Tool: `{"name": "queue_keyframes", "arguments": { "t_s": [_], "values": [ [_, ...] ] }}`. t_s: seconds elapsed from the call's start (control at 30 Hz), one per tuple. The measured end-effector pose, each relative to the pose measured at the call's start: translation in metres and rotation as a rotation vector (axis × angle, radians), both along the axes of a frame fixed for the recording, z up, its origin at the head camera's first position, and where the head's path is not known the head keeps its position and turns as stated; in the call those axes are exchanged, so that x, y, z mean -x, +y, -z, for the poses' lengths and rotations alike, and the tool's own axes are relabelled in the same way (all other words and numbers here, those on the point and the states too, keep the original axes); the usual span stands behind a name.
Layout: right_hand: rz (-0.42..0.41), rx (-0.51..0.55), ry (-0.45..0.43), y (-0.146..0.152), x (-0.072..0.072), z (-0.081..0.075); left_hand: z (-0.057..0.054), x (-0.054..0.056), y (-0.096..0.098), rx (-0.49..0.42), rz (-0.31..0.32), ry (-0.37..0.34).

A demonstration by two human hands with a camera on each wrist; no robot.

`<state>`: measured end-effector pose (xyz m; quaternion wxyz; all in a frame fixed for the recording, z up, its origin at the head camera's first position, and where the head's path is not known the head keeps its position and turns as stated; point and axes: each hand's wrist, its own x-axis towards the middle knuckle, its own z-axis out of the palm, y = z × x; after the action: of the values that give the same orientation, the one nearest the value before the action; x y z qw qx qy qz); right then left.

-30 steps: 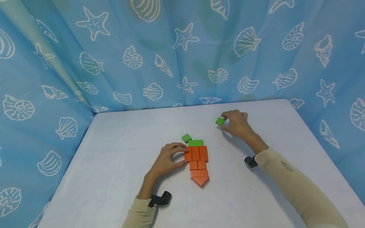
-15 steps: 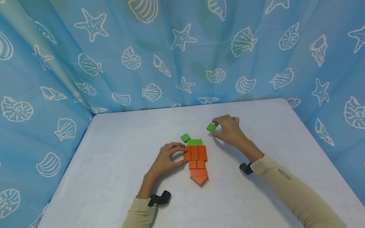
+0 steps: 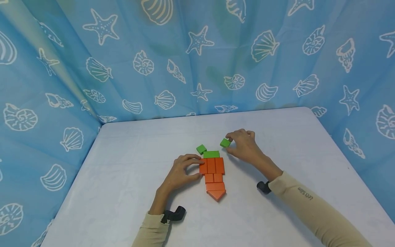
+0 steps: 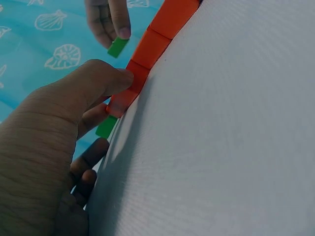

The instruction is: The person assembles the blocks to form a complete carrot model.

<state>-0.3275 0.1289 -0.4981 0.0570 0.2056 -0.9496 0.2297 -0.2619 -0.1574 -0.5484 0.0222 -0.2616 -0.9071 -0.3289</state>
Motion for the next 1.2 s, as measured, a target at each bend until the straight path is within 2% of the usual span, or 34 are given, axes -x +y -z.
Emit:
{"name": "queue_keyframes", "arguments": {
  "t_s": [0.67, 0.97, 1.2],
  "values": [
    [-0.022, -0.027, -0.003, -0.011, -0.004, 0.007, -0.002, 0.0, 0.002, 0.002, -0.007, 0.0],
    [0.002, -0.064, -0.013, -0.007, -0.005, 0.013, 0.0, 0.004, 0.007, -0.006, 0.015, 0.012],
    [0.019, -0.112, -0.057, -0.006, -0.007, 0.017, 0.003, 0.003, 0.01, 0.007, 0.023, 0.009]
  ]
}}
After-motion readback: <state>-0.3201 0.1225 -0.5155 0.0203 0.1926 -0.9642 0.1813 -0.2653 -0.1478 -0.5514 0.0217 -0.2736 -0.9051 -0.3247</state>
